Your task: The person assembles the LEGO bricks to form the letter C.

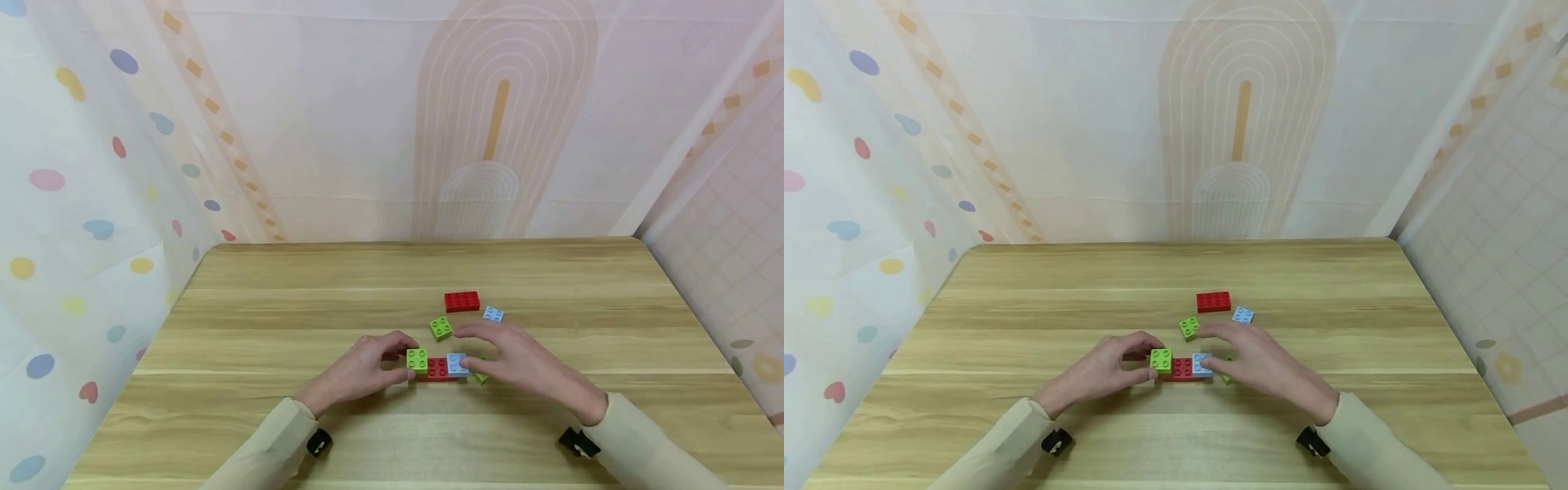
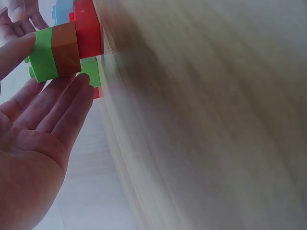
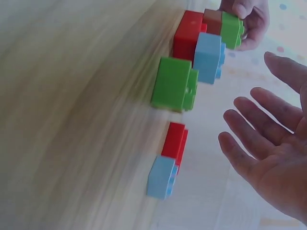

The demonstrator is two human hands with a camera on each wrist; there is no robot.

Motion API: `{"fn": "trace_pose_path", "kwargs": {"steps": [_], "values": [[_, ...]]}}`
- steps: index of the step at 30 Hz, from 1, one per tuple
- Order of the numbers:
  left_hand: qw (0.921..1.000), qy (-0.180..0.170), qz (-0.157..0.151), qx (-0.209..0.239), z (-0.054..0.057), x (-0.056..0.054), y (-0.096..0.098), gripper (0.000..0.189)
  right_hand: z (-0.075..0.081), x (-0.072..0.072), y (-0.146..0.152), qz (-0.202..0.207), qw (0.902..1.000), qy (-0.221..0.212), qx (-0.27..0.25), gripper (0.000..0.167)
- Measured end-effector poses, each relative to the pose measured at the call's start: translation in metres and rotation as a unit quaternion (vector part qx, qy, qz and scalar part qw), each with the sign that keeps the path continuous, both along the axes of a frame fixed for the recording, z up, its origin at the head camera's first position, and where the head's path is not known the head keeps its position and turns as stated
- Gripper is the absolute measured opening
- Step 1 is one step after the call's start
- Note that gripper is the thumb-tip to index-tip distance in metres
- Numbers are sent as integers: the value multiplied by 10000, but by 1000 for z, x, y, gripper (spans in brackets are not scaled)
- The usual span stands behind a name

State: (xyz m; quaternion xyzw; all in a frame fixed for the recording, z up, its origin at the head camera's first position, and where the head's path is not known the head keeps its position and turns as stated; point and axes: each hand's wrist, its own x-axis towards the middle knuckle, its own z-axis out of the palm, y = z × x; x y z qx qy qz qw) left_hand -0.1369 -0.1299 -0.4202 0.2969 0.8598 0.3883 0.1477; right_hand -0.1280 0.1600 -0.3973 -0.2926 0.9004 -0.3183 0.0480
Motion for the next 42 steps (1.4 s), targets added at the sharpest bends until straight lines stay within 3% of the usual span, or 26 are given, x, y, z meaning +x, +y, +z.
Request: {"fn": "trace_pose_path", "kwargs": {"steps": [8, 23, 33, 42], "values": [[9999, 27, 83, -57, 1, 1, 2, 33, -8, -2, 20, 101, 9999, 65, -52, 44], [9999, -11, 125, -19, 0, 4, 1, 32, -16, -9, 37, 536, 9970, -544, 80, 52], [9999, -52, 99, -38, 1, 4, 2, 31, -20, -12, 36, 852, 9919, -864, 370, 44], [10000, -30, 91, 7, 1, 4, 1, 33, -20, -12, 35, 930, 9922, -569, 613, 35]]}}
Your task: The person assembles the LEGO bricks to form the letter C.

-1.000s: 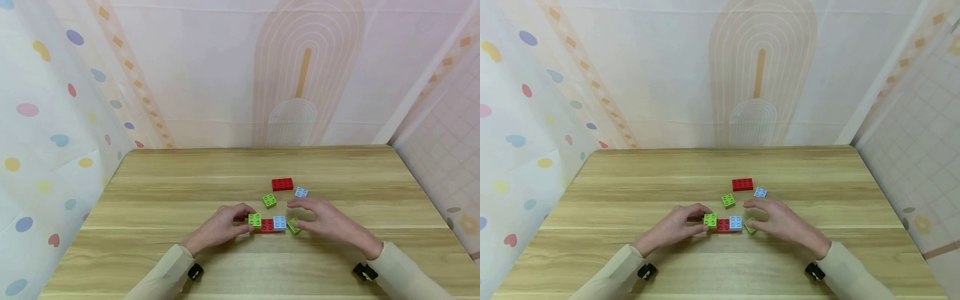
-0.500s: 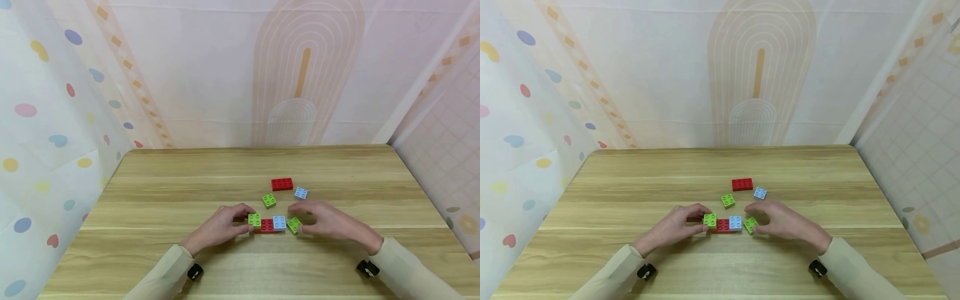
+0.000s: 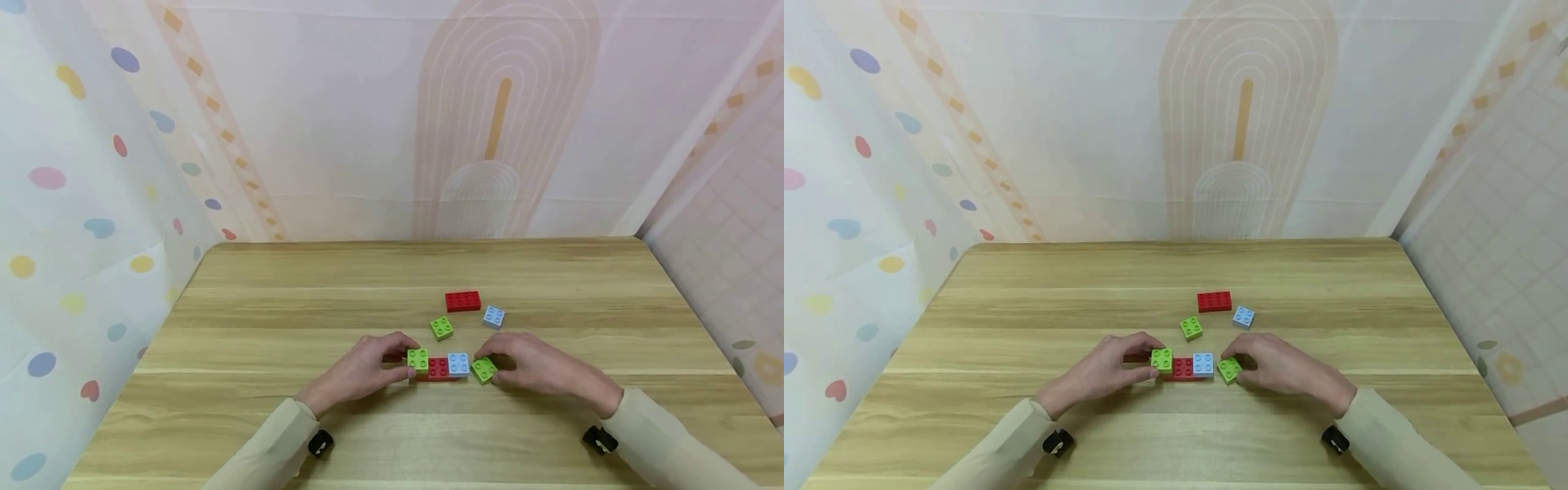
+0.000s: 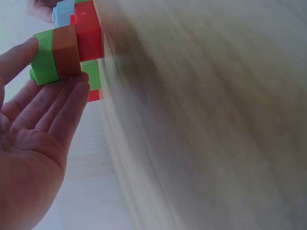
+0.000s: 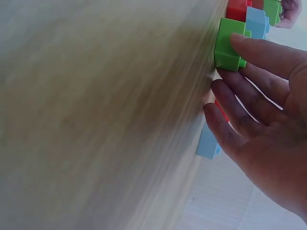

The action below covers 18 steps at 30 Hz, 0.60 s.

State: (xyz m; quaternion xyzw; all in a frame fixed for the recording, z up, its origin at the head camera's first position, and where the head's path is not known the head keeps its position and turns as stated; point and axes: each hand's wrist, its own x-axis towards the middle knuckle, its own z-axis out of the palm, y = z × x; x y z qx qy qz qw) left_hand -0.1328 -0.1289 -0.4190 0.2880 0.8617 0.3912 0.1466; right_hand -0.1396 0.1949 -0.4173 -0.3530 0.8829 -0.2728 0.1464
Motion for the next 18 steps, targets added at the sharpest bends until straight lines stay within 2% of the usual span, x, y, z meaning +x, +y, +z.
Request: {"fn": "trace_pose_path", "kwargs": {"steps": [5, 12, 18], "values": [[10000, -30, 33, -37, -1, 1, -1, 32, 2, 3, 3, -198, 9997, 121, 72, 33], [10000, -26, 48, -22, 0, 1, -1, 31, 10, 7, 9, -775, 9969, 82, -117, 34], [10000, 11, 62, -39, 2, -2, -1, 32, 17, 7, 10, -907, 9939, 503, -362, 35]]}}
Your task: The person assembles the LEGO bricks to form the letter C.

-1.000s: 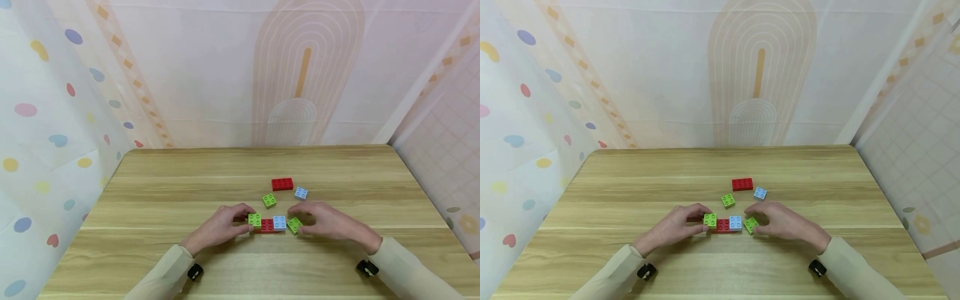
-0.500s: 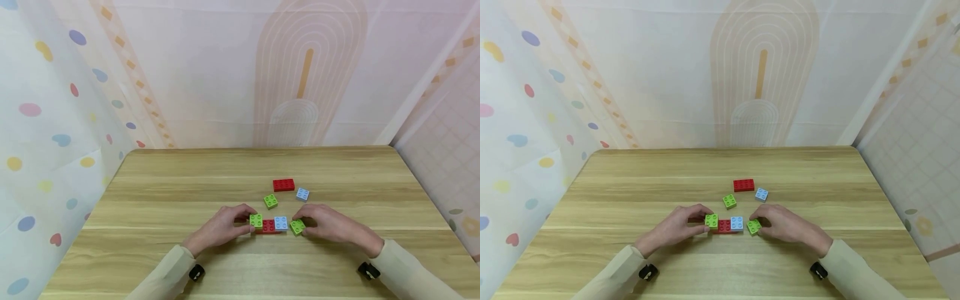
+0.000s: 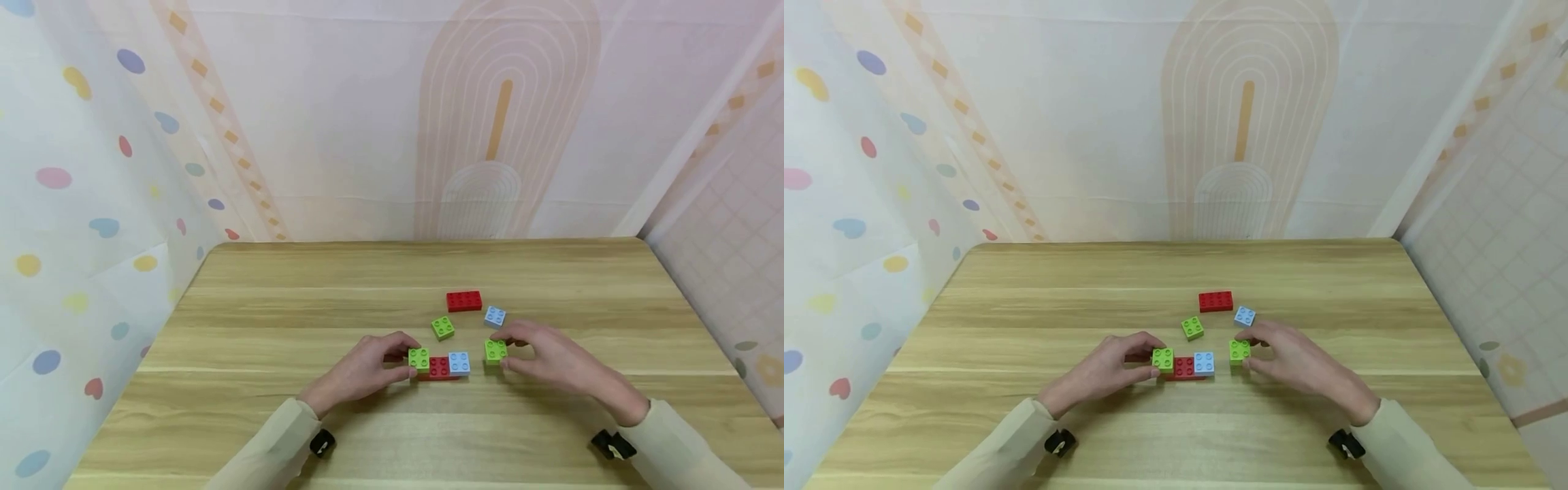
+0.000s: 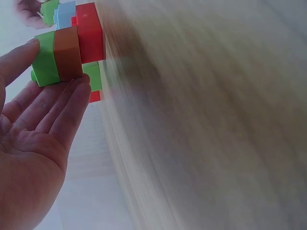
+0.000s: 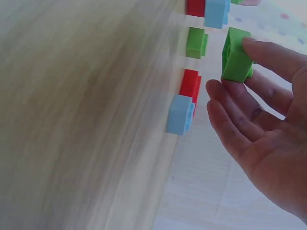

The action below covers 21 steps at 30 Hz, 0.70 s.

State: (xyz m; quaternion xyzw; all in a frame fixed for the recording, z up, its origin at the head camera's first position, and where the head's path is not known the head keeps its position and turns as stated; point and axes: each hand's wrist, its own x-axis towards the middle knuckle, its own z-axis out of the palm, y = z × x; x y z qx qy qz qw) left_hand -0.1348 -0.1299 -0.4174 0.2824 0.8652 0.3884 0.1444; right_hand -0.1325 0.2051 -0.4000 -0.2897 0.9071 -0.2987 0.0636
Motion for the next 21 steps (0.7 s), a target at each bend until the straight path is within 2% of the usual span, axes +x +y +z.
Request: {"fn": "trace_pose_path", "kwargs": {"steps": [9, 21], "values": [[10000, -24, 23, -68, 0, -1, 1, 32, 4, -1, -2, -70, 9987, 336, -378, 36], [10000, 56, -37, -6, 0, -1, 1, 32, 14, 1, -10, -359, 9951, 539, -751, 31]]}}
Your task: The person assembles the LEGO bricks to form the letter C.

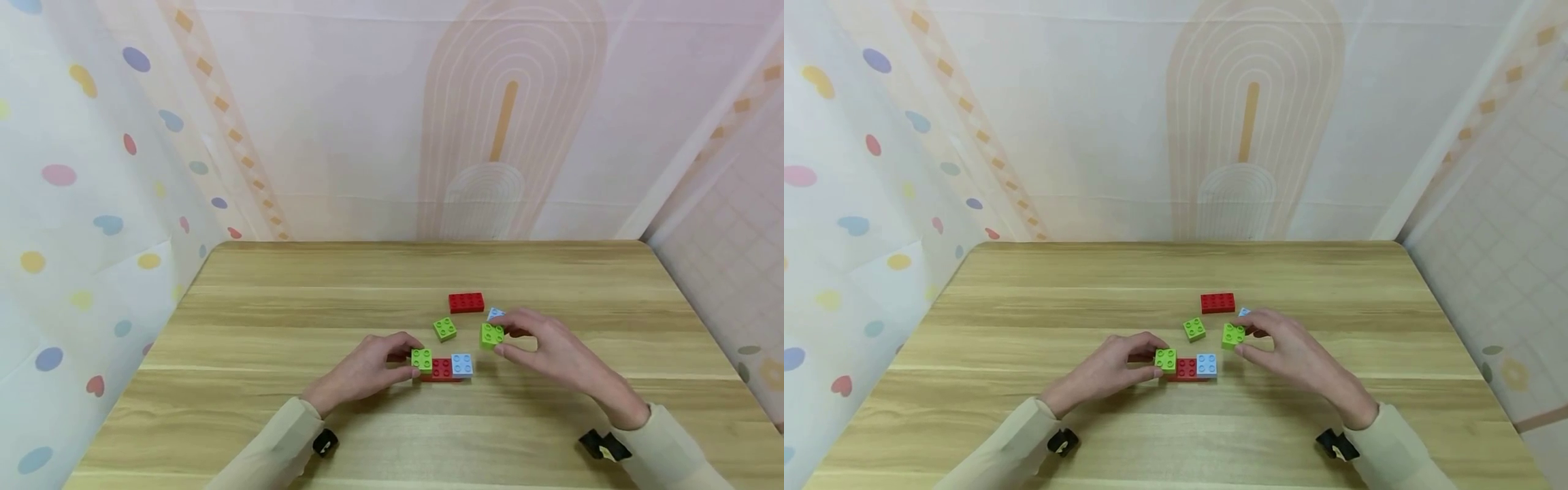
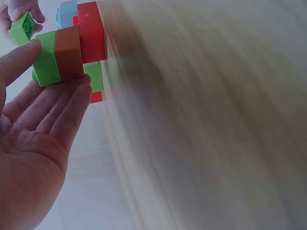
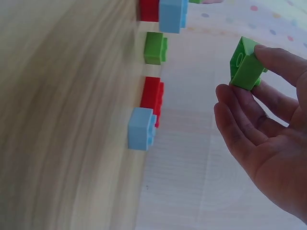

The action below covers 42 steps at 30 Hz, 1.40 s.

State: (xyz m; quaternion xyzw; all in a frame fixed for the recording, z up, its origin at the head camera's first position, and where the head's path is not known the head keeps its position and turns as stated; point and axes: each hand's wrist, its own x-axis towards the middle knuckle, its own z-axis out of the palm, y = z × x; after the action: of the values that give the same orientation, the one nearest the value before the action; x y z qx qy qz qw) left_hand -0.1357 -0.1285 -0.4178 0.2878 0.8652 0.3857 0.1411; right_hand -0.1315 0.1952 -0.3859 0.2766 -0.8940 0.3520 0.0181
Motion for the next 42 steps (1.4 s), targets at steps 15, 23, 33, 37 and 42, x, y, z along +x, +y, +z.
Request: {"fn": "trace_pose_path", "kwargs": {"steps": [15, 23, 33, 37, 42], "values": [[10000, -35, 58, -36, 0, 0, 1, 31, 14, 0, -15, 17, 9998, 87, -201, 33], [10000, -25, 73, -23, 0, 1, 2, 31, 18, -1, -23, 188, 9991, 132, -354, 33], [10000, 26, 61, 8, 0, 0, 1, 31, 20, -2, -31, 295, 9985, 102, -461, 35], [10000, 26, 59, 8, 1, 0, 1, 31, 22, -2, -35, 366, 9982, 135, -454, 35], [10000, 38, 44, 0, 1, 1, 1, 31, 23, -2, -41, 464, 9979, 137, -434, 36]]}}
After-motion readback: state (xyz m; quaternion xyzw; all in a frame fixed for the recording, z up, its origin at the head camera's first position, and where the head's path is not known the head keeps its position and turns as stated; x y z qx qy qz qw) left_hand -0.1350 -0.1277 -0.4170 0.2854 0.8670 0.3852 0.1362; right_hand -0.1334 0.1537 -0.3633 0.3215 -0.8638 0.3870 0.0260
